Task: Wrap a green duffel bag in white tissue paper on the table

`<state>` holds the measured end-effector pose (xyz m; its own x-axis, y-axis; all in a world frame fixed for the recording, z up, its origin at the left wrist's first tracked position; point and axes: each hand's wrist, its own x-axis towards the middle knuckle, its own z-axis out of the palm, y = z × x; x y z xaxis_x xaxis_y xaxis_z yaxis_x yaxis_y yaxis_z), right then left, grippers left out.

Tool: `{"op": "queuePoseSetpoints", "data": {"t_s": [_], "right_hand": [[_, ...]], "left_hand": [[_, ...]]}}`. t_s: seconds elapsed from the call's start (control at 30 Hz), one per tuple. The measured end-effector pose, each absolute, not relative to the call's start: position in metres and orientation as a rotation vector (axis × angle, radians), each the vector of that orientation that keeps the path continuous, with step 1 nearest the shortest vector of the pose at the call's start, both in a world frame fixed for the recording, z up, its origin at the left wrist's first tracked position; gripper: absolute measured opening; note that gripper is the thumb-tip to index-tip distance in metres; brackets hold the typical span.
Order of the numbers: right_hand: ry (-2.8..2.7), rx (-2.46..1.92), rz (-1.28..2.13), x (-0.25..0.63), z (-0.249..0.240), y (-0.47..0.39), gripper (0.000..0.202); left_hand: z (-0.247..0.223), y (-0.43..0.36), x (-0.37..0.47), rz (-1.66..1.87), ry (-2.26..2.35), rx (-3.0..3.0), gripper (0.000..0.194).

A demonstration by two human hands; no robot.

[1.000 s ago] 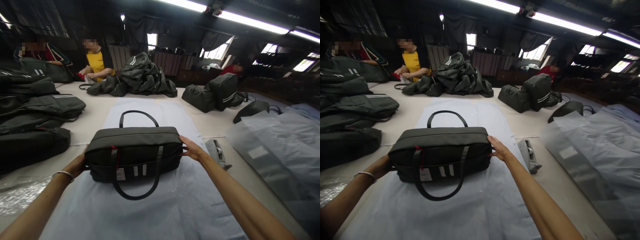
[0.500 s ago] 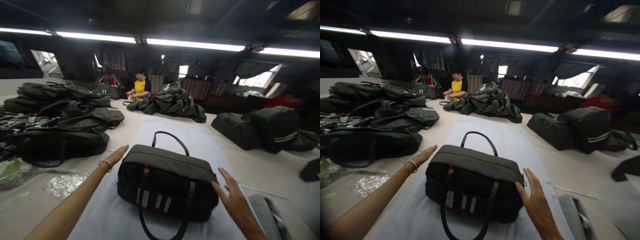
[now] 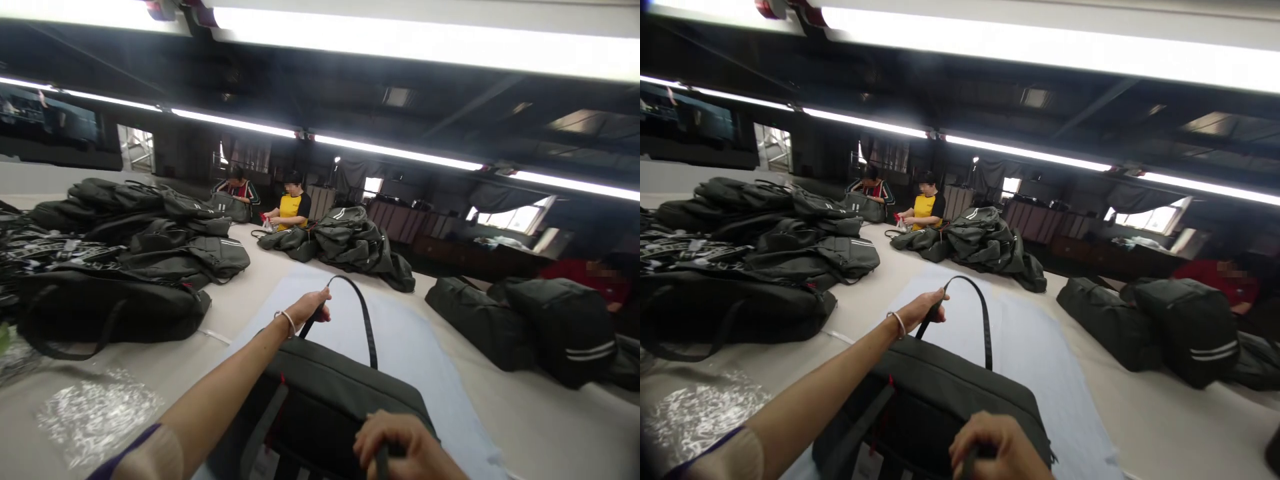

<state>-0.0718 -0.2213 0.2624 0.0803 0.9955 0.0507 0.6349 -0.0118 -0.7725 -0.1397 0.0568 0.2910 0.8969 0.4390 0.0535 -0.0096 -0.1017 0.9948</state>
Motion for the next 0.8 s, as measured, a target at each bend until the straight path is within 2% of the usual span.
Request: {"op": "queuePoseSetpoints", "data": {"t_s": [0.07,0.13,0.27,0.37,0.43,0.6,0.7,0.8], "right_hand": [[-1.441,-1.829,0.770,-0.058,0.290,-0.201,0.042],[-1.228,-2.057,0.770,-0.043,0.301,-0.176,0.053],[-0.997,-2.426,0.488,-0.021,0.285,-0.147,0.046],[-0.935,-2.513,0.315,-0.015,0.266,-0.156,0.040],[-0.925,-2.516,0.335,-0.012,0.261,-0.170,0.044],[-0.851,-2.371,0.532,0.012,0.267,-0.227,0.049],[-0.546,-2.185,0.328,0.023,0.247,-0.291,0.054],[-0.112,-2.102,0.081,-0.001,0.196,-0.372,0.055]], "left_hand": [[0.310,0.049,-0.156,0.405,0.242,1.616,0.080],[0.329,0.041,-0.177,0.428,0.128,1.616,0.076],[0.342,0.014,-0.225,0.303,-0.038,1.792,0.056],[0.316,-0.014,-0.258,0.023,0.050,1.976,0.036],[0.289,-0.032,-0.274,0.011,0.123,2.214,0.039],[0.241,-0.052,-0.309,0.267,-0.013,2.752,0.032],[0.227,-0.043,-0.345,0.581,0.033,2.640,0.036],[0.197,-0.034,-0.394,0.952,0.508,2.414,0.038]]}}
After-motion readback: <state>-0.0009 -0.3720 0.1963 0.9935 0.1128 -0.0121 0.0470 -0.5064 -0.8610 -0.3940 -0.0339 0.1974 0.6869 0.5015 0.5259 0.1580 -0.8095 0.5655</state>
